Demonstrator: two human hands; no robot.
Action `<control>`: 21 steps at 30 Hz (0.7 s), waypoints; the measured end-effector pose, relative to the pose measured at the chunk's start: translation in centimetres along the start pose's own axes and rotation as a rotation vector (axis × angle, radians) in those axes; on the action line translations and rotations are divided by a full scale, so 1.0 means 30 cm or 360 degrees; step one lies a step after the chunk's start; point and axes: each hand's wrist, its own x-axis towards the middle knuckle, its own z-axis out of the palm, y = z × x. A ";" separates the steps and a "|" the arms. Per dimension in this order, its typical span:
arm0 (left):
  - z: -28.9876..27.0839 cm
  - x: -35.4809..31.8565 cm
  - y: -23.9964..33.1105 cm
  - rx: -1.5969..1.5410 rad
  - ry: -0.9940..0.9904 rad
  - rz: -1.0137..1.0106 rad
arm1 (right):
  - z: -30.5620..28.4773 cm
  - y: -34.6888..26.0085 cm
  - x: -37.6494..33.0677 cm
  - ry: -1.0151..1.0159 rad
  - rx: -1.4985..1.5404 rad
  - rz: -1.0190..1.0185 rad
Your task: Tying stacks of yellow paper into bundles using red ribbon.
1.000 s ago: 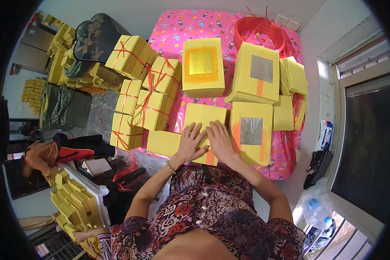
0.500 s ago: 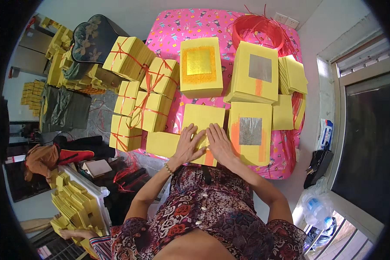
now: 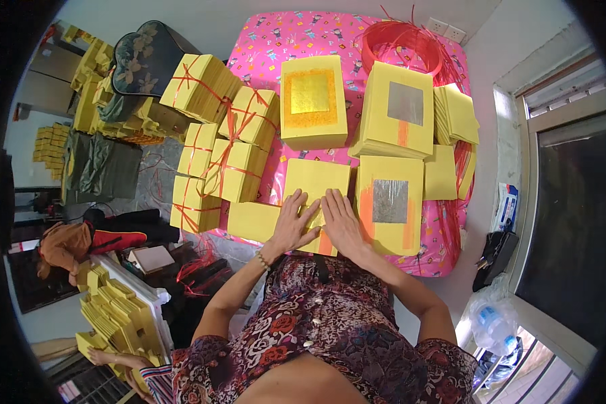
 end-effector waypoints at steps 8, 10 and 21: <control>0.005 -0.005 -0.014 -0.0011 -0.0002 0.0022 | 0.046 -0.014 -0.029 -0.0141 0.0129 -0.0039; 0.004 -0.007 -0.025 -0.0023 -0.0039 0.0031 | 0.052 -0.016 -0.030 -0.0176 0.0153 -0.0029; -0.055 -0.023 -0.084 0.0067 -0.0286 0.0019 | 0.053 -0.014 -0.013 -0.0326 0.0175 0.0047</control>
